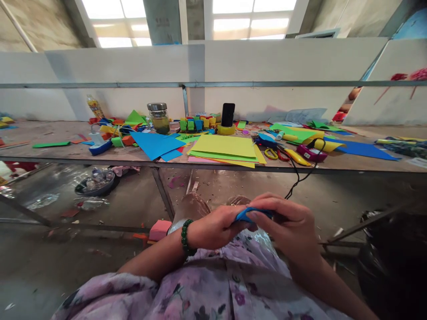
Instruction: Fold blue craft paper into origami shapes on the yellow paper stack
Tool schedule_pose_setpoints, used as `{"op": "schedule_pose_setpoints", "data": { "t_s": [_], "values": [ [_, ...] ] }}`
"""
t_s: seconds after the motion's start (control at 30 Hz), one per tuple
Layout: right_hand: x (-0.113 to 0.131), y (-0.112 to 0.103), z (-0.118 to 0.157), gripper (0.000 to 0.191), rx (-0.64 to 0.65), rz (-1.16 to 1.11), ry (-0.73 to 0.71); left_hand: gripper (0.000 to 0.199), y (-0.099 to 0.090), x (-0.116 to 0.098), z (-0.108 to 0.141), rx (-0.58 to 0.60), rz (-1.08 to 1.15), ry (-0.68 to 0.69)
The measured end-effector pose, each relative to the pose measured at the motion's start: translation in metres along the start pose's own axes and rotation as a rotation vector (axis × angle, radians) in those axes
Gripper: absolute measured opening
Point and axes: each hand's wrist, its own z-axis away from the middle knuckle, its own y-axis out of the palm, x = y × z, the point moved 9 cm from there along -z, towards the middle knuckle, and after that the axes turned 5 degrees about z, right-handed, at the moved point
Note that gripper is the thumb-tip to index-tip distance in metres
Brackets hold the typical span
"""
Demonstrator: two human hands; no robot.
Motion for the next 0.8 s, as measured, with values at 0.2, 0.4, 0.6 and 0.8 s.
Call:
{"op": "schedule_pose_setpoints", "data": {
  "t_s": [0.2,0.4,0.6,0.8],
  "values": [
    [0.008,-0.005,0.002,0.004,-0.041,0.126,-0.047,0.027,-0.036,-0.02,0.008,-0.4,-0.113,0.098],
    [0.003,-0.004,0.003,0.003,-0.061,0.12,-0.048,0.005,-0.05,-0.04,0.019,-0.585,-0.239,0.166],
    [-0.023,-0.001,0.008,0.024,-0.047,-0.086,0.165,0.005,-0.054,-0.043,0.022,-0.638,-0.238,0.176],
    [-0.024,-0.003,0.009,0.01,-0.07,-0.167,0.147,0.003,-0.052,-0.044,0.024,-0.633,-0.268,0.184]
  ]
}}
